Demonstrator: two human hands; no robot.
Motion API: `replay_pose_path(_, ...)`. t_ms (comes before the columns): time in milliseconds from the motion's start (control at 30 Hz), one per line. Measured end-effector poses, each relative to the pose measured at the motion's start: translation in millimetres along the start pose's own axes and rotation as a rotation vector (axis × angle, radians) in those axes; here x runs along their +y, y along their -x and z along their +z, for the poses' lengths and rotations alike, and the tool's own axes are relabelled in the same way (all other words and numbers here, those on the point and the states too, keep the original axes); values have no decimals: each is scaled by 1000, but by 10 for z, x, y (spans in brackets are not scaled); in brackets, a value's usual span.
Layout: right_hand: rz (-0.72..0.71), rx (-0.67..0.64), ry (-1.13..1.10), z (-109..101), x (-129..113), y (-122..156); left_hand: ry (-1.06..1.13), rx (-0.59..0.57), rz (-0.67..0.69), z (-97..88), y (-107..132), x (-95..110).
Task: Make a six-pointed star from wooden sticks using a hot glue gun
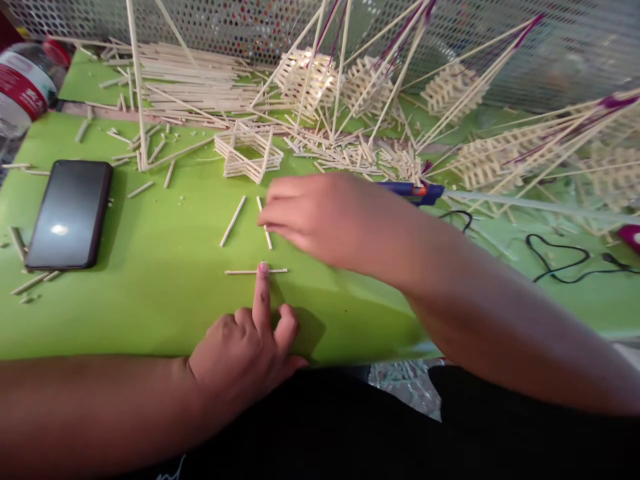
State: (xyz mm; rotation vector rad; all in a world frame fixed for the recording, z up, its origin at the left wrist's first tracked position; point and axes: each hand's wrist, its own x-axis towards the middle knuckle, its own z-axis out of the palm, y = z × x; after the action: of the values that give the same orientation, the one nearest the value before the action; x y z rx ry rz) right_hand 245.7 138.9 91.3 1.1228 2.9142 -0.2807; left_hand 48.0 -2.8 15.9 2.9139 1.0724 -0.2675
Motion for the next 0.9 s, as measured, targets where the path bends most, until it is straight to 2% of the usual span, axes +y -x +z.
replay_pose_path(67,-30,-135,139,66,-47,-302,16,3,0,14,1,4)
replay_pose_path(133,-76,-171,212,134,-90,-493,19,23,4,32,3,10)
replay_pose_path(233,-123,-199,236,210,-118,-597,20,58,1,48,2,21)
replay_pose_path(333,-145,-211,221,262,-89,-574,39,61,-7,42,0,32)
replay_pose_path(533,-276,-116,173,380,16,-448,94,45,-9,31,4,38)
replay_pose_path(733,-301,-119,112,406,-6,-361,72,60,-13,36,-14,39)
replay_pose_path(900,-281,-186,85,348,-73,-334,44,77,-7,24,-2,40)
